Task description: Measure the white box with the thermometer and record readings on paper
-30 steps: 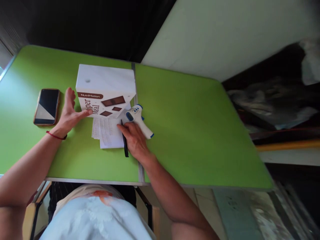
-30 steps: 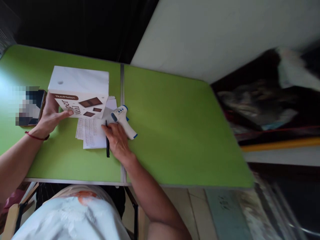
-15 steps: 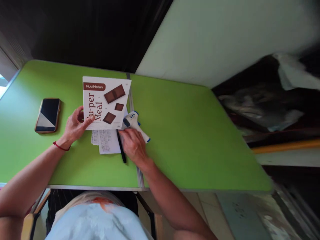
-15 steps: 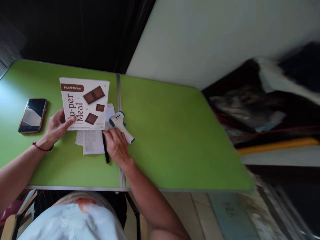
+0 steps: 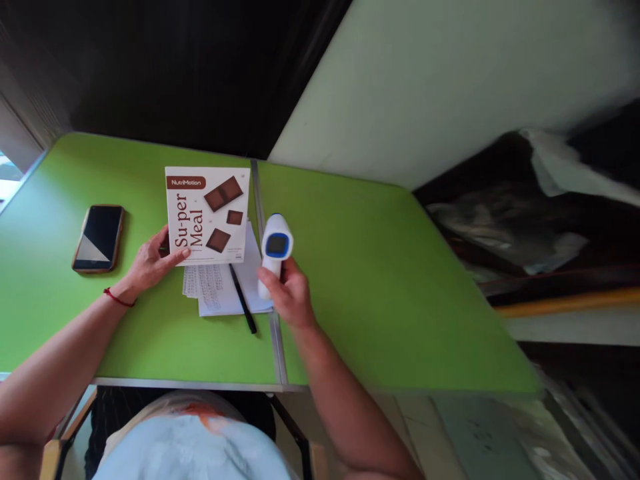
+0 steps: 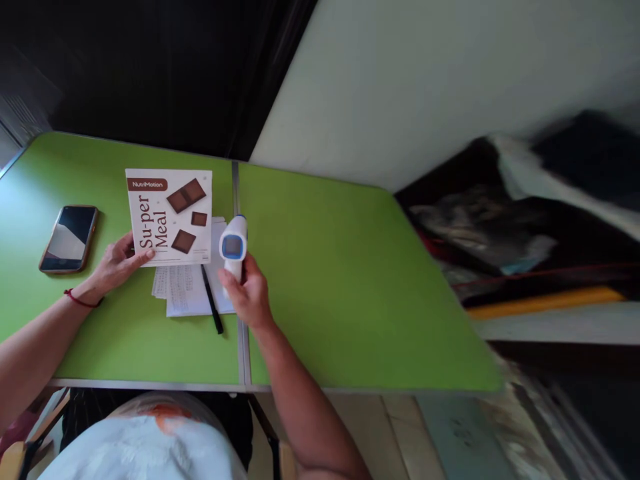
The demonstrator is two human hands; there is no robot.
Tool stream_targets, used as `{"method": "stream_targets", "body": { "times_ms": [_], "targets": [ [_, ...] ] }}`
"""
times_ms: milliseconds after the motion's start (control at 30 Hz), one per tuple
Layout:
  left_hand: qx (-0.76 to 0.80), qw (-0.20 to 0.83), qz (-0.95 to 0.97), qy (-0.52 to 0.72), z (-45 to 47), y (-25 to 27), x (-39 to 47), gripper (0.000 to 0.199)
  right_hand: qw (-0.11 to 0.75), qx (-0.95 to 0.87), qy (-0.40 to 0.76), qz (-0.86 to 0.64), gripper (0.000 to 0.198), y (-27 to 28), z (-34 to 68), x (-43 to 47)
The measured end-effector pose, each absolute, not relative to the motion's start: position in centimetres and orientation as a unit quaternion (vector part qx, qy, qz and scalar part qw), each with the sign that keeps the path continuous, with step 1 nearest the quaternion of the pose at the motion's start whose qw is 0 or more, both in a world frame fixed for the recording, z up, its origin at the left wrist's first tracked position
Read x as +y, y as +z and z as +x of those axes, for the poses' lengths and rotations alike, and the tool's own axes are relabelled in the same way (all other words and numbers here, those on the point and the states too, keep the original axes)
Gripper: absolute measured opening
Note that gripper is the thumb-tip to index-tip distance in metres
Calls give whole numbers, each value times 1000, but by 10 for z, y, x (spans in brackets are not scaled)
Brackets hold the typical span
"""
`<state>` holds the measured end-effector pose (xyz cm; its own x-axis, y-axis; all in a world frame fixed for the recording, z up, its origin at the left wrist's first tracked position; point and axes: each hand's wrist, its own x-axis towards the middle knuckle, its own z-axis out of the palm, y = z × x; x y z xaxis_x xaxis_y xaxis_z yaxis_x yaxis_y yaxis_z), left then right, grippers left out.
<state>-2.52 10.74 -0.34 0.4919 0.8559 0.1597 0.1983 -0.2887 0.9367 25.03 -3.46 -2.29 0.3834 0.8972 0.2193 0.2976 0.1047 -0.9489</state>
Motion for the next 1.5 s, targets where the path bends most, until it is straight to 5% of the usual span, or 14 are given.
{"method": "stream_targets", "body": {
  "times_ms": [100,200,733,1500],
  "targets": [
    [373,428,747,347,-26,-3,107,65,557,-471,444,-520,42,-7,228,-40],
    [367,408,760,348,-27,-2,106,58,545,-445,499,-506,40,-6,210,-41],
    [355,475,734,331,-32,1,102,73,532,-416,534,-509,44,-12,183,-46],
    [364,420,770,314,-33,-2,104,76,548,-437,512,-497,52,-13,182,-47]
  ]
}}
